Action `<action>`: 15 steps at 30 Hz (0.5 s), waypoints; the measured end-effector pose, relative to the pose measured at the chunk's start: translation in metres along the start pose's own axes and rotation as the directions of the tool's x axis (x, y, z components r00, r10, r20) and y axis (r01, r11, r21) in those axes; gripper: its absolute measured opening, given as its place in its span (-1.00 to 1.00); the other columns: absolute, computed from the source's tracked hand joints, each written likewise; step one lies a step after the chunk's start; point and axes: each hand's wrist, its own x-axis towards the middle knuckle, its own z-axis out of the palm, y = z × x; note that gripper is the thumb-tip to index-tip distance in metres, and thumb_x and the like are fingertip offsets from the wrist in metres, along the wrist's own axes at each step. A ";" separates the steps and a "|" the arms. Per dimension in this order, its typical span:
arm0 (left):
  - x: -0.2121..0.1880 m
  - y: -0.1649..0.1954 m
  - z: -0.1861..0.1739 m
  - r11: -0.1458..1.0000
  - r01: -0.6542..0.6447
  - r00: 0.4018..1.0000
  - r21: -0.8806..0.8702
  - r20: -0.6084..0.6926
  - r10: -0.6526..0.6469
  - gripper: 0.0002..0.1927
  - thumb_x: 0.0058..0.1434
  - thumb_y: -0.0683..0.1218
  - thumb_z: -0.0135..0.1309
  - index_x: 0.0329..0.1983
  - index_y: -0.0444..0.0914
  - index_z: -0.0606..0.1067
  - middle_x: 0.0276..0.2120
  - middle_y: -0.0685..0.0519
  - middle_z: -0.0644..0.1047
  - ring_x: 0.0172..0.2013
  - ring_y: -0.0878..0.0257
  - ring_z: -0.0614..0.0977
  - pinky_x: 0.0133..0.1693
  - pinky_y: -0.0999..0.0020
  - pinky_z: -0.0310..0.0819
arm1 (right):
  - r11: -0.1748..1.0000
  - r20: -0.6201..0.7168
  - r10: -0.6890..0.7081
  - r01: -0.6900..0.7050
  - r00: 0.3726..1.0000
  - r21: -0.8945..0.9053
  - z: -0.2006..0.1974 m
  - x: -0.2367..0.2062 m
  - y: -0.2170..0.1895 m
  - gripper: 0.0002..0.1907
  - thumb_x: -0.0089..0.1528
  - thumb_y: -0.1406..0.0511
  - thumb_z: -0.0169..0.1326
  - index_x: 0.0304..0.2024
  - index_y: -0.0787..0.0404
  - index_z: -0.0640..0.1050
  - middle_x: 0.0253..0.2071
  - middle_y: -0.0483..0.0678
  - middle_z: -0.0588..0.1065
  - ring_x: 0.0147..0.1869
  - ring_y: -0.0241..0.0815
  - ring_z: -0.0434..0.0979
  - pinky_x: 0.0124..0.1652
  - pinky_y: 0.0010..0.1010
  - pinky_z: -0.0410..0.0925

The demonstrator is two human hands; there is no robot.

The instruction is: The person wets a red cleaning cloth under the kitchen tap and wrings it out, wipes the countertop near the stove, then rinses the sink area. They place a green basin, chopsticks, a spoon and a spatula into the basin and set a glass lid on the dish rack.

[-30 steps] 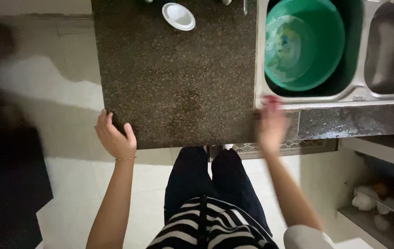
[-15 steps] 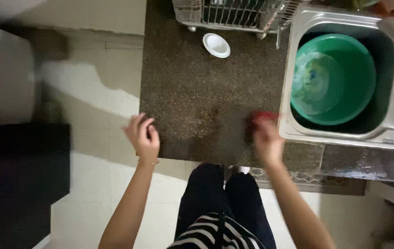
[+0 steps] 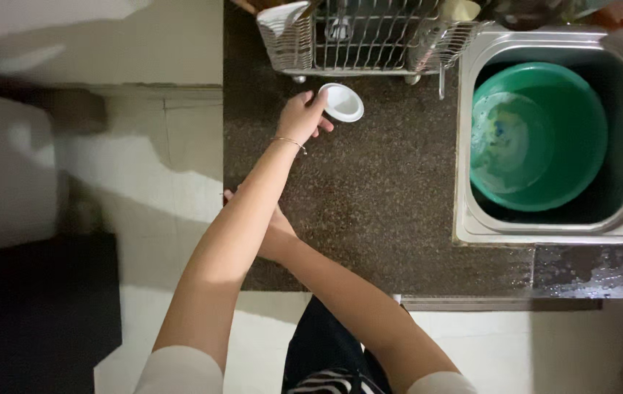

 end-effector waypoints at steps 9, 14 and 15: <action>0.009 -0.012 -0.001 0.994 0.000 0.989 -0.105 0.146 0.015 -0.65 0.34 -0.16 -0.04 0.13 -0.39 0.52 -0.49 -0.08 0.67 -0.64 0.38 0.58 -0.59 0.48 0.43 | 0.973 0.003 0.111 -0.108 0.994 -0.202 -0.022 0.070 0.037 -0.38 0.33 -0.02 -0.09 0.43 -0.15 0.26 0.55 -0.17 0.02 0.64 0.07 -0.16 0.42 0.35 -0.14; -0.008 -0.014 -0.010 0.992 -0.071 0.977 -0.105 0.191 0.090 -0.59 0.40 -0.15 -0.05 0.29 -0.35 0.37 -0.47 -0.05 0.66 -0.59 0.38 0.60 -0.52 0.50 0.50 | 0.974 -0.153 0.222 -0.226 0.963 -0.008 -0.031 0.074 0.066 -0.38 0.31 -0.01 -0.08 0.42 -0.15 0.29 0.55 -0.15 0.02 0.62 0.15 -0.17 0.47 0.15 -0.09; -0.013 -0.010 -0.012 0.990 -0.090 0.973 -0.110 0.203 0.111 -0.57 0.41 -0.15 -0.05 0.33 -0.34 0.34 -0.47 -0.05 0.66 -0.58 0.38 0.60 -0.51 0.50 0.49 | 0.971 -0.204 0.221 -0.234 0.954 -0.041 -0.033 0.073 0.073 -0.38 0.31 -0.01 -0.07 0.43 -0.13 0.29 0.55 -0.13 0.04 0.62 0.13 -0.13 0.47 0.11 -0.06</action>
